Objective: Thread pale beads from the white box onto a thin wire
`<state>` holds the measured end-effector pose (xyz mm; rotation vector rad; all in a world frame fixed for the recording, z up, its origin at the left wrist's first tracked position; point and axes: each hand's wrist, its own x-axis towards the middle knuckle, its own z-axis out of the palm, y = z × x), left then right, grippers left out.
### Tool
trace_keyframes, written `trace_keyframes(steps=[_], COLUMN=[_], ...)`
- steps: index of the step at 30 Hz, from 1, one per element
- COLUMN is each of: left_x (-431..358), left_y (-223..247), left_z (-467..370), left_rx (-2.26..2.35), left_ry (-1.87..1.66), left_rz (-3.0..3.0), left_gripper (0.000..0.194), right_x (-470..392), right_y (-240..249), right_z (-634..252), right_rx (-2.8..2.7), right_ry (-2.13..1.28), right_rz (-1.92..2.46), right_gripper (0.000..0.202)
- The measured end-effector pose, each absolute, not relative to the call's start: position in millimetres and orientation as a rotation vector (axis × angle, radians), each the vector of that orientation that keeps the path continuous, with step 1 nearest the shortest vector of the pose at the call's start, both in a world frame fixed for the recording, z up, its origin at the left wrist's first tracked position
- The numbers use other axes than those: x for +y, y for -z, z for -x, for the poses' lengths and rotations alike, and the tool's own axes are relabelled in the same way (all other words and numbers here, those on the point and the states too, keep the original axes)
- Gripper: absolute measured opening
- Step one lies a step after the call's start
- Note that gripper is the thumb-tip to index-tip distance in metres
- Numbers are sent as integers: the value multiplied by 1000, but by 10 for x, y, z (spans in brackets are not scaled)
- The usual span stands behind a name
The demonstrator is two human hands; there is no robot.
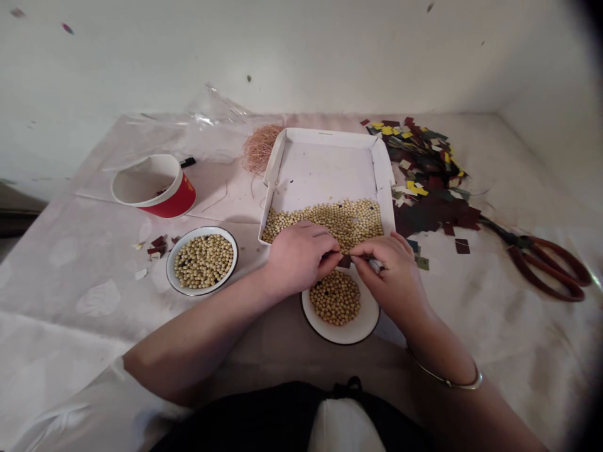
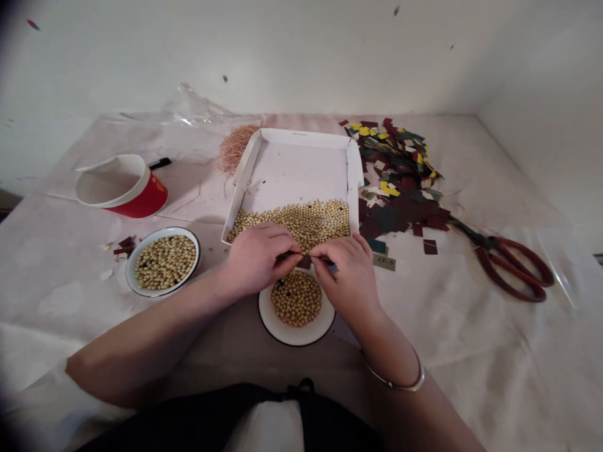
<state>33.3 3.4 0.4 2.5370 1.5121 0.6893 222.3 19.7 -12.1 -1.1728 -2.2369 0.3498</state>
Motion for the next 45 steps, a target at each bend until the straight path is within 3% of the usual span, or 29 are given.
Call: trace_keyframes(steps=[34,41,45], left_x=[34,31,33], left_y=[10,14,22], left_z=[-330,-332,-336], left_rx=[1523,1519,1514], left_ry=[-669,-700,-720], left_rz=[-2529,-2523,-2521], left_gripper=[17,15,14], right_x=[202,192,195], right_y=[101,134,154], right_z=[-2198,-2228,-2220], right_rx=[-2302,-2287,-2425], right_ry=[-322,-208,-162], right_rz=[896,1045,1053], right_gripper=[3,33,33])
